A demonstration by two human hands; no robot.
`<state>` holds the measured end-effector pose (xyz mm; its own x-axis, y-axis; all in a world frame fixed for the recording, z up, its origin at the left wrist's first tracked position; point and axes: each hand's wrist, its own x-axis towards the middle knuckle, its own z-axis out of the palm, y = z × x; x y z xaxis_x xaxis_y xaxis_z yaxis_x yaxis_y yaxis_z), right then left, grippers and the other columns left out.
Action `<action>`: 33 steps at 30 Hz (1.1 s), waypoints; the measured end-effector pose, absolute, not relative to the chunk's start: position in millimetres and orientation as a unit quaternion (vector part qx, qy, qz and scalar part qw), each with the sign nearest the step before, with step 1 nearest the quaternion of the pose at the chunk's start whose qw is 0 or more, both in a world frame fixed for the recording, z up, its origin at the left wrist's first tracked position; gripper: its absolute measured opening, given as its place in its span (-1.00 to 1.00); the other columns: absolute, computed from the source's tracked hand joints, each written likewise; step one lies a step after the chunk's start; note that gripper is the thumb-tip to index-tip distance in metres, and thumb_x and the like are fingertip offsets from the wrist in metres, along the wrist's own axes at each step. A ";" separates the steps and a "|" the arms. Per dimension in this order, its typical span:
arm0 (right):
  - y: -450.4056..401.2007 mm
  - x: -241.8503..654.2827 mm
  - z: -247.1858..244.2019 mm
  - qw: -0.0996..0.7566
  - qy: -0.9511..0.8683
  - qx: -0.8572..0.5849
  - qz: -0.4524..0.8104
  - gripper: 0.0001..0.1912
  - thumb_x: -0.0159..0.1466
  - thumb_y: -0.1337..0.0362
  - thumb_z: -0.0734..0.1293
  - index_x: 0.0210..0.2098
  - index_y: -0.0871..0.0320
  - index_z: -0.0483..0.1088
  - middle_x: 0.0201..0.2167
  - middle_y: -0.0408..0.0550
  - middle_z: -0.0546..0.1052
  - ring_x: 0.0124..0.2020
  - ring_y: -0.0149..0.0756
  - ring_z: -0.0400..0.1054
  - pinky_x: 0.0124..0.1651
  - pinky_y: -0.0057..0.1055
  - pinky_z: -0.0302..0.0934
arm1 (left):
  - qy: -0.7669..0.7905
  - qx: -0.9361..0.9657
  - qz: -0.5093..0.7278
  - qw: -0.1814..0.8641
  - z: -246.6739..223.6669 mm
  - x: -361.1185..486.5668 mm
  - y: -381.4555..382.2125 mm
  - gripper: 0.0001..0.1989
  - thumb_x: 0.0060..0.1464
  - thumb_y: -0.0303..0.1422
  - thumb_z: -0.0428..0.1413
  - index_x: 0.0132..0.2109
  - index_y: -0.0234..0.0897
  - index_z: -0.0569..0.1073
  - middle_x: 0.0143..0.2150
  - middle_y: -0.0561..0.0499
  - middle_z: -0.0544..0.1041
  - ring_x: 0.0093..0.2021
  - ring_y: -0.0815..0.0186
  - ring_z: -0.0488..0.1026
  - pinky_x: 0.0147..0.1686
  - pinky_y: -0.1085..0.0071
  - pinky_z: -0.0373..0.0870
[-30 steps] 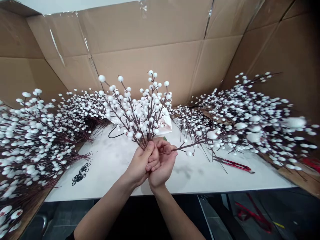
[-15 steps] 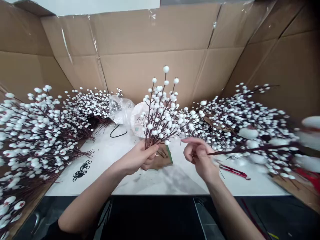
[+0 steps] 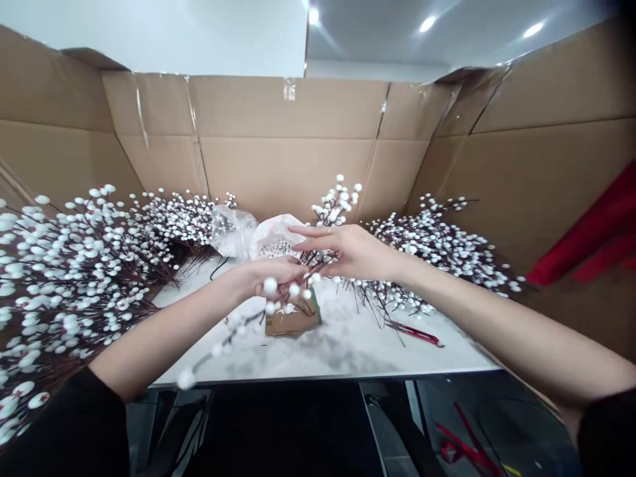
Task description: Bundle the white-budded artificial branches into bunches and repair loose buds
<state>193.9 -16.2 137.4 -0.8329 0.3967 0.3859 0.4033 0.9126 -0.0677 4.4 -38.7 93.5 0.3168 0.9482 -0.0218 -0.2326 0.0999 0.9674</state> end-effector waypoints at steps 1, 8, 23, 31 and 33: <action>-17.2 191.8 135.6 0.177 -0.963 -0.201 -0.043 -0.51 0.14 0.26 0.37 0.08 -0.07 0.39 0.22 -0.12 0.34 -0.04 -0.20 0.43 -0.25 -0.39 0.24 | 0.377 0.504 0.396 0.669 97.2 5.8 -38.7 -0.77 -0.22 -0.68 0.20 -0.56 -0.29 0.37 -0.69 0.15 0.22 -0.75 0.52 0.07 -0.75 0.57 -0.13; -33.6 183.9 121.7 0.084 -0.928 -0.228 -0.283 -0.81 0.19 0.40 0.32 -0.20 0.10 0.48 -0.33 -0.10 0.60 -0.67 -0.46 0.17 -0.54 -0.40 -0.26 | 0.337 0.580 0.140 0.728 107.2 -0.5 -45.4 -0.66 0.10 -0.34 0.13 -0.57 -0.29 0.23 -0.60 0.21 -0.01 -0.67 0.59 -0.18 -0.72 0.63 -0.26; -62.0 164.9 139.2 0.032 -0.935 -0.213 -0.281 -0.83 0.18 0.47 0.26 -0.52 0.16 0.33 -0.61 -0.11 0.45 -0.67 -0.44 0.08 -0.53 -0.35 -0.28 | 0.371 0.537 0.080 0.753 140.5 -18.1 -66.9 -0.76 0.05 -0.42 0.15 -0.54 -0.30 0.33 -0.57 0.19 -0.03 -0.65 0.59 -0.28 -0.78 0.68 -0.31; -66.2 163.1 145.0 0.081 -0.946 -0.197 -0.244 -0.80 0.18 0.51 0.22 -0.44 0.13 0.39 -0.71 -0.17 0.34 -0.70 -0.46 -0.03 -0.49 -0.34 -0.26 | 0.323 0.506 0.125 0.790 138.3 -27.3 -75.6 -0.80 0.13 -0.50 0.06 -0.46 -0.35 0.42 -0.56 0.10 0.19 -0.67 0.56 0.05 -0.72 0.64 0.12; -63.5 164.1 150.8 0.059 -0.942 -0.208 -0.257 -0.81 0.18 0.49 0.24 -0.48 0.14 0.39 -0.68 -0.16 0.38 -0.69 -0.46 -0.01 -0.48 -0.35 -0.26 | 0.325 0.510 0.170 0.778 137.5 -31.7 -77.8 -0.82 0.17 -0.43 0.06 -0.40 -0.35 0.46 -0.51 0.08 0.26 -0.63 0.54 0.18 -0.63 0.60 0.25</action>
